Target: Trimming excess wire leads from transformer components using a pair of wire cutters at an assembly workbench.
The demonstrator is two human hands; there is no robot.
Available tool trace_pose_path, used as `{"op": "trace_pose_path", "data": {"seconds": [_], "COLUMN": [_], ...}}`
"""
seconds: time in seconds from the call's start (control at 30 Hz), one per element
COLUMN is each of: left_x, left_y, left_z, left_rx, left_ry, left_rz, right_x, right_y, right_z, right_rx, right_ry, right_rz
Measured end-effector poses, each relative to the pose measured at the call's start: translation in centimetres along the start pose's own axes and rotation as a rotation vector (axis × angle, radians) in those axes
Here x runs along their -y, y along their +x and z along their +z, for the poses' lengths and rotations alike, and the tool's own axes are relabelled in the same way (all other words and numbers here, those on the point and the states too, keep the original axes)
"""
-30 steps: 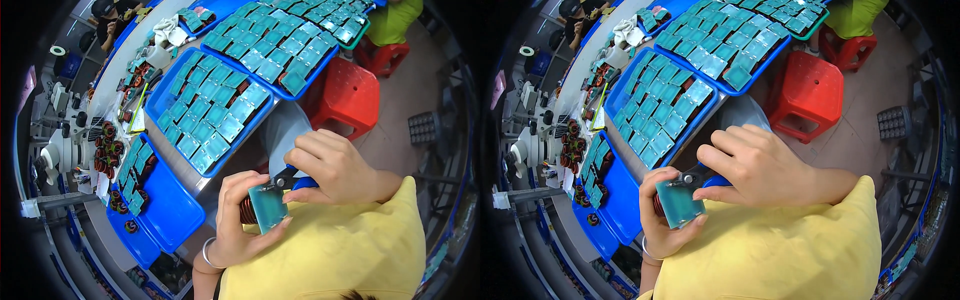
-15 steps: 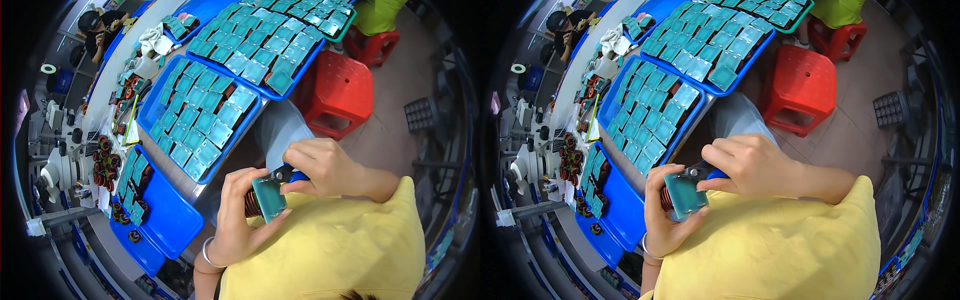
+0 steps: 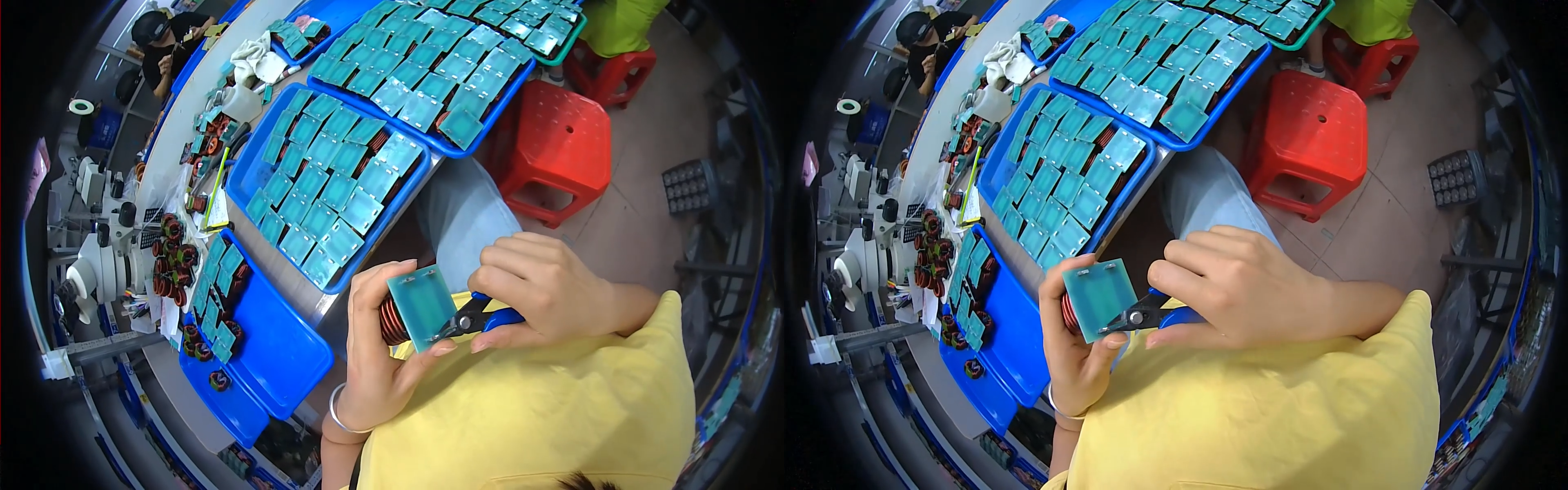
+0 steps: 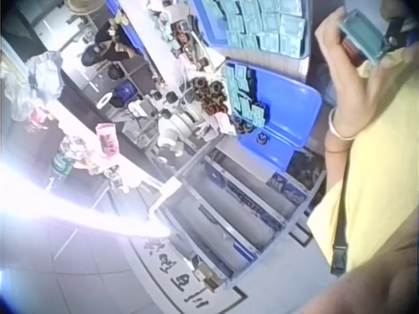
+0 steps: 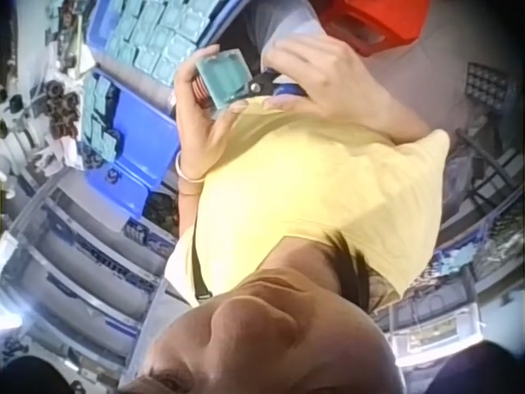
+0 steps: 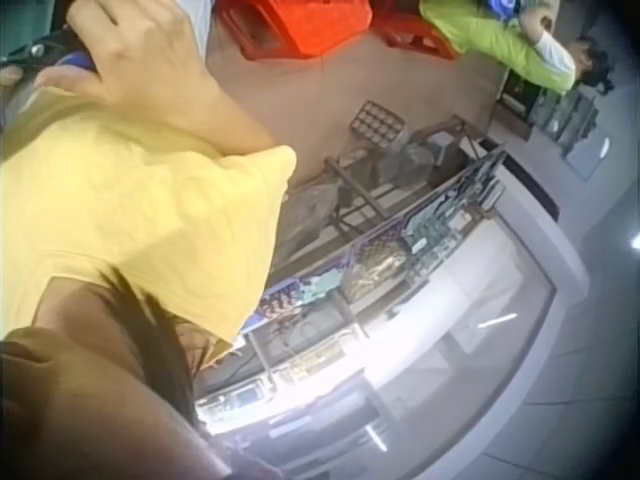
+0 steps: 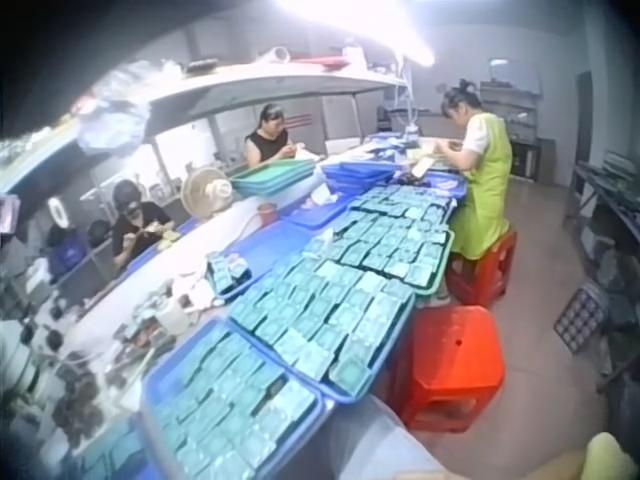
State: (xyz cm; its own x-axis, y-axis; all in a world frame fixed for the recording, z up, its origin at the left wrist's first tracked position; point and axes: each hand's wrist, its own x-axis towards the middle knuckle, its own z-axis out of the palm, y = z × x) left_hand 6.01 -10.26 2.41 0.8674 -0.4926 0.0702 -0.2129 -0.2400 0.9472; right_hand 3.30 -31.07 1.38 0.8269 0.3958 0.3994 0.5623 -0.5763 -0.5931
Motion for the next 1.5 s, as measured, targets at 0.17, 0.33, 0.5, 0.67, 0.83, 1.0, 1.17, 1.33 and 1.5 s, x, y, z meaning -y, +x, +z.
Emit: {"op": "trace_pose_path", "data": {"seconds": [0.17, 0.33, 0.5, 0.67, 0.83, 1.0, 1.17, 1.33, 1.5], "left_x": [0.3, 0.1, 0.1, 0.3, 1.2, 1.6, 1.9, 3.2, 5.4], "left_y": [-0.1, 0.2, 0.4, 0.9, 1.6, 1.5, 1.4, 0.2, -1.9], "left_z": [-0.1, -0.3, -0.2, 0.3, 0.6, 0.2, -1.9, -4.9, -8.1], "left_rx": [-0.011, 0.021, 0.045, 0.151, 0.163, 0.036, 0.14, 0.245, 0.014], "left_ry": [0.037, 0.118, 0.134, 0.194, 0.186, -0.444, -0.86, -0.553, -0.574], "left_rz": [0.045, 0.089, 0.029, 0.036, 0.116, -0.145, -0.217, -0.115, -0.108], "right_x": [0.1, 0.2, -0.3, -1.2, -1.9, -2.9, -2.1, 1.1, 0.4], "right_y": [0.2, 0.4, -0.2, -1.5, -2.2, -1.6, 1.0, 7.2, 13.6], "right_z": [0.1, -0.1, 0.6, 1.9, 2.1, -1.4, -1.3, 1.0, 4.7], "right_rx": [0.016, 0.062, 0.052, -0.027, -0.004, 0.159, 0.327, 0.271, 0.361], "right_ry": [-0.022, -0.041, -0.065, -0.022, 0.06, 0.369, 0.203, 0.286, 0.416], "right_rz": [-0.015, -0.011, -0.022, -0.002, 0.04, 0.032, 0.052, -0.15, -0.333]}}
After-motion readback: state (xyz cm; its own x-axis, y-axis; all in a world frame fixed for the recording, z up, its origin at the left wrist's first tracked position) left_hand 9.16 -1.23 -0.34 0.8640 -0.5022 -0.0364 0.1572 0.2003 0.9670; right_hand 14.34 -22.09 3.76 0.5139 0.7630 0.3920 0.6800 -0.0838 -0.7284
